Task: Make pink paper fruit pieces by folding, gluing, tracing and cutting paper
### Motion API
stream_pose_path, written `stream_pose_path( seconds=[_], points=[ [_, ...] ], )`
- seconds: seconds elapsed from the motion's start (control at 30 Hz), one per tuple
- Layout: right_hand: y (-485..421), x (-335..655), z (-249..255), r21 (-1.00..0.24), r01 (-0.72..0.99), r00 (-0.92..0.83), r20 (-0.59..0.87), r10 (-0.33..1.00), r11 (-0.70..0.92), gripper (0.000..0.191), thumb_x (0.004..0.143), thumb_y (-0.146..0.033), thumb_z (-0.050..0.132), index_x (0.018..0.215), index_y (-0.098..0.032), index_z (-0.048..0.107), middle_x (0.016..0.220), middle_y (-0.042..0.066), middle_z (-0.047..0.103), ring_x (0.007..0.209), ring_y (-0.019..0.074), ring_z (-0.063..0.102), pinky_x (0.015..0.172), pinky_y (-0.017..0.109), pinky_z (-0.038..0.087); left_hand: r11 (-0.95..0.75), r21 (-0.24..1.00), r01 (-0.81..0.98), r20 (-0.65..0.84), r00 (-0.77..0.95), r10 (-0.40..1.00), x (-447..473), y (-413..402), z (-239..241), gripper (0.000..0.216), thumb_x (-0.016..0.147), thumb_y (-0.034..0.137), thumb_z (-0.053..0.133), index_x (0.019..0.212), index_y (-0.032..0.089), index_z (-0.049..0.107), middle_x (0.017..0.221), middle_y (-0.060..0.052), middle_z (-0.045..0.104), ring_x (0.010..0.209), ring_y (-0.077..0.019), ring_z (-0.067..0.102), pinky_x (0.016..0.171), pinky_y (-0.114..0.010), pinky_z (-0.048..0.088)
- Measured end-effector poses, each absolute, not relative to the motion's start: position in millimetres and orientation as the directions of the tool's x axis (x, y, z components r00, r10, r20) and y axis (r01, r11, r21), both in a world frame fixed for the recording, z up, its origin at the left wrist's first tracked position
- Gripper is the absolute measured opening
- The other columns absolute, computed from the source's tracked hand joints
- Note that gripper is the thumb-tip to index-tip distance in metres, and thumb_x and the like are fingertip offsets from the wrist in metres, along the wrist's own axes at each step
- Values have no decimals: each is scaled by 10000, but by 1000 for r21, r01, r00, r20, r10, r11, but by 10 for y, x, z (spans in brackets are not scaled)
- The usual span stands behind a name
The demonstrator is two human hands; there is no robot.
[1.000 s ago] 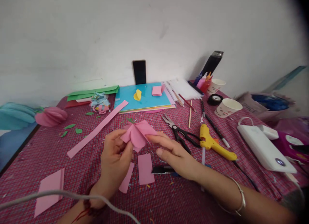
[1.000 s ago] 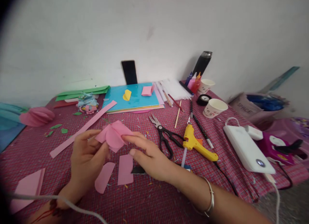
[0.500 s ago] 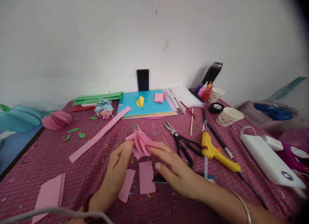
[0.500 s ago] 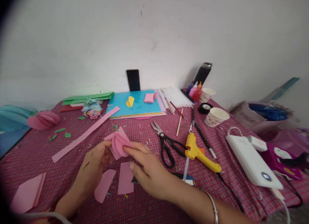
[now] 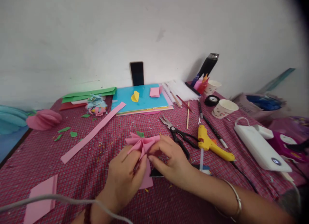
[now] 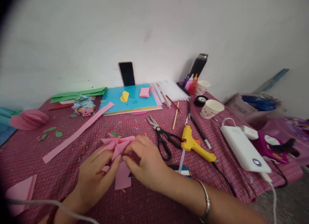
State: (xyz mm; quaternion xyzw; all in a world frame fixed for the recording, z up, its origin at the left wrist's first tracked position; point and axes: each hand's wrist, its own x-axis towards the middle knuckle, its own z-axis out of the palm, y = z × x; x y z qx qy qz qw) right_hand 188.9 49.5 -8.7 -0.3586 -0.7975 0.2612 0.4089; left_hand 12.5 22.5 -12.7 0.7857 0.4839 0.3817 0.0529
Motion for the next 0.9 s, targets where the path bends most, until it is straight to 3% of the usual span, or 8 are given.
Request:
stream_pose_path(
  seconds=[0.1,0.3,0.37,0.47,0.53,0.73,0.9],
  points=[
    [525,1905,-112,-677,362,-408,503,762,641,126,859,-127,534,764,-195,581,743,9,598,737,155,536,677,300,426,-565,435,701,545,295,785,138,200,-107,174,825,90,547,711,206,483,758,-38,581,743,-166,554,653,-285,419],
    [541,1929,-112,-777,271,-342,474,811,569,147,818,-66,535,774,-200,574,749,-6,593,739,139,563,687,276,452,-420,583,695,437,167,884,153,221,-25,318,879,135,482,579,201,399,534,41,428,498,-101,442,492,-238,344],
    [536,1929,-104,-803,266,-319,449,835,533,167,815,-77,545,901,-214,584,851,9,629,803,151,591,736,293,475,-404,591,698,434,147,889,158,227,-24,320,879,146,480,571,199,410,515,45,412,483,-101,428,479,-239,333],
    [527,1929,-100,-802,294,-331,426,842,521,377,813,-79,541,1154,-238,517,1060,46,633,936,175,600,826,334,484,-469,534,704,479,205,853,160,228,-44,298,861,140,501,581,199,419,557,25,465,535,-117,467,518,-254,359],
    [525,1933,-103,-787,296,-344,440,829,541,414,811,-86,549,1190,-241,489,1081,52,622,955,180,596,839,342,483,-520,479,707,505,262,822,157,228,-68,247,847,122,518,619,194,459,628,-3,524,592,-131,504,560,-266,388],
    [539,1957,-80,-770,231,-411,476,777,594,80,826,-148,605,858,-200,553,917,30,581,877,163,563,785,313,468,-623,338,705,558,383,736,151,228,-118,121,816,80,552,741,174,555,695,-43,578,666,-168,542,614,-294,431],
    [553,1970,-62,-824,218,-422,404,812,523,124,885,-186,541,765,-184,573,824,23,574,793,152,537,721,296,445,-622,348,701,569,369,735,148,224,-100,121,814,73,552,752,177,565,727,-49,610,658,-160,549,612,-288,437]
  ],
)
